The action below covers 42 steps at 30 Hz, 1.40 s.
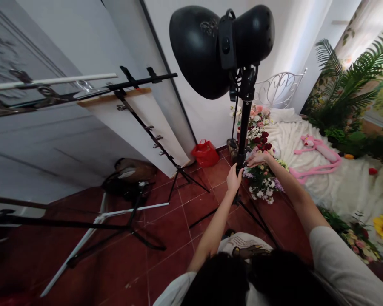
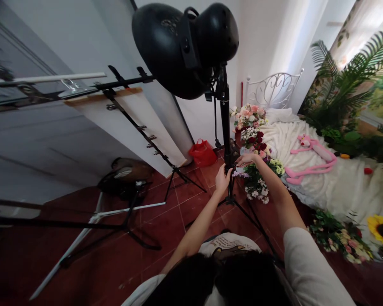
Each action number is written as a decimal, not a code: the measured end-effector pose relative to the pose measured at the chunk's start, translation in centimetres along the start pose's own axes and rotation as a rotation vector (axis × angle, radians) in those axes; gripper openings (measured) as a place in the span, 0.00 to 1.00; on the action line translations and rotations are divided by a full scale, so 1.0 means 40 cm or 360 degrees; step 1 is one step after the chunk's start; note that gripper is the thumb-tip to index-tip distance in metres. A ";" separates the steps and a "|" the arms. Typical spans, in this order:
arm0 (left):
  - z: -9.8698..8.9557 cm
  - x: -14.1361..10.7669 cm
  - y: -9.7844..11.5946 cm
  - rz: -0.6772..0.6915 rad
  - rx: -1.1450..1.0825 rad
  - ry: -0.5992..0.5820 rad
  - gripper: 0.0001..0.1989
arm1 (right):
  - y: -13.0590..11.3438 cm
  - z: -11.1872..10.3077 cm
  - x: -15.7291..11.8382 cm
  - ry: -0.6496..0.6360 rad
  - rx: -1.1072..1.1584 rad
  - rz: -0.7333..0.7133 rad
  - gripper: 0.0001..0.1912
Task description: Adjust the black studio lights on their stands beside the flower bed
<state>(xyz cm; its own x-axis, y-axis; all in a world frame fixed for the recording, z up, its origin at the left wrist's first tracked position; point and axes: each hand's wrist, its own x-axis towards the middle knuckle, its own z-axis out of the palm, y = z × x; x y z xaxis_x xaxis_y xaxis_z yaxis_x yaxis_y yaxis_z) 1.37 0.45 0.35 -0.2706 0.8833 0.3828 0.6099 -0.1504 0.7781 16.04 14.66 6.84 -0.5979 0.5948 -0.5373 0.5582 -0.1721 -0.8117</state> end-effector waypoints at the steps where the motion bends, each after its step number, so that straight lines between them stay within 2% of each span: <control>1: -0.002 0.000 0.000 0.0001 0.0004 0.0002 0.26 | 0.004 0.004 0.003 0.0067 -0.0144 -0.0125 0.09; 4: -0.003 0.001 0.001 -0.0005 0.0026 0.0009 0.26 | 0.027 0.037 0.005 0.0511 -0.0626 -0.0630 0.07; 7: -0.003 0.002 0.000 -0.0011 0.0049 0.0006 0.25 | 0.056 0.095 -0.016 0.0991 -0.0827 -0.0983 0.11; 11: -0.003 0.000 -0.003 -0.0003 0.0033 -0.0006 0.25 | 0.077 0.191 -0.060 0.1231 -0.0544 -0.1074 0.12; 16: 0.003 -0.005 -0.006 -0.0022 0.0013 0.0002 0.22 | 0.040 0.286 -0.071 0.1364 -0.0005 -0.0917 0.10; 20: 0.005 -0.006 -0.005 -0.0041 0.0007 0.0009 0.23 | -0.038 0.285 -0.087 0.1300 0.0043 -0.0830 0.10; 26: 0.003 0.000 0.006 -0.0078 0.0002 0.0051 0.22 | -0.201 0.228 -0.167 0.1568 -0.0036 -0.1174 0.17; 29: 0.008 0.004 0.008 -0.0115 0.0007 0.0090 0.21 | -0.233 0.210 -0.178 0.1611 -0.0099 -0.1275 0.17; 33: 0.012 0.006 0.004 -0.0123 0.0022 0.0080 0.21 | -0.188 0.190 -0.151 0.1545 -0.0014 -0.1282 0.17; 38: 0.008 0.008 0.000 -0.0105 0.0016 0.0070 0.21 | -0.032 0.167 -0.089 0.1215 0.0104 -0.1038 0.13; 42: 0.005 0.010 0.001 -0.0090 0.0010 0.0065 0.22 | 0.078 0.179 -0.048 0.1102 0.0388 -0.0845 0.13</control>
<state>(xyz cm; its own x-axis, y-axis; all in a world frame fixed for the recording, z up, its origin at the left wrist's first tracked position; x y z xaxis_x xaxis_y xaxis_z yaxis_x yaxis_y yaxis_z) 1.44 0.88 0.46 -0.3347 0.8714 0.3587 0.5974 -0.0981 0.7959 14.81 7.36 3.70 -0.2181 0.9690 0.1157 0.1231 0.1449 -0.9818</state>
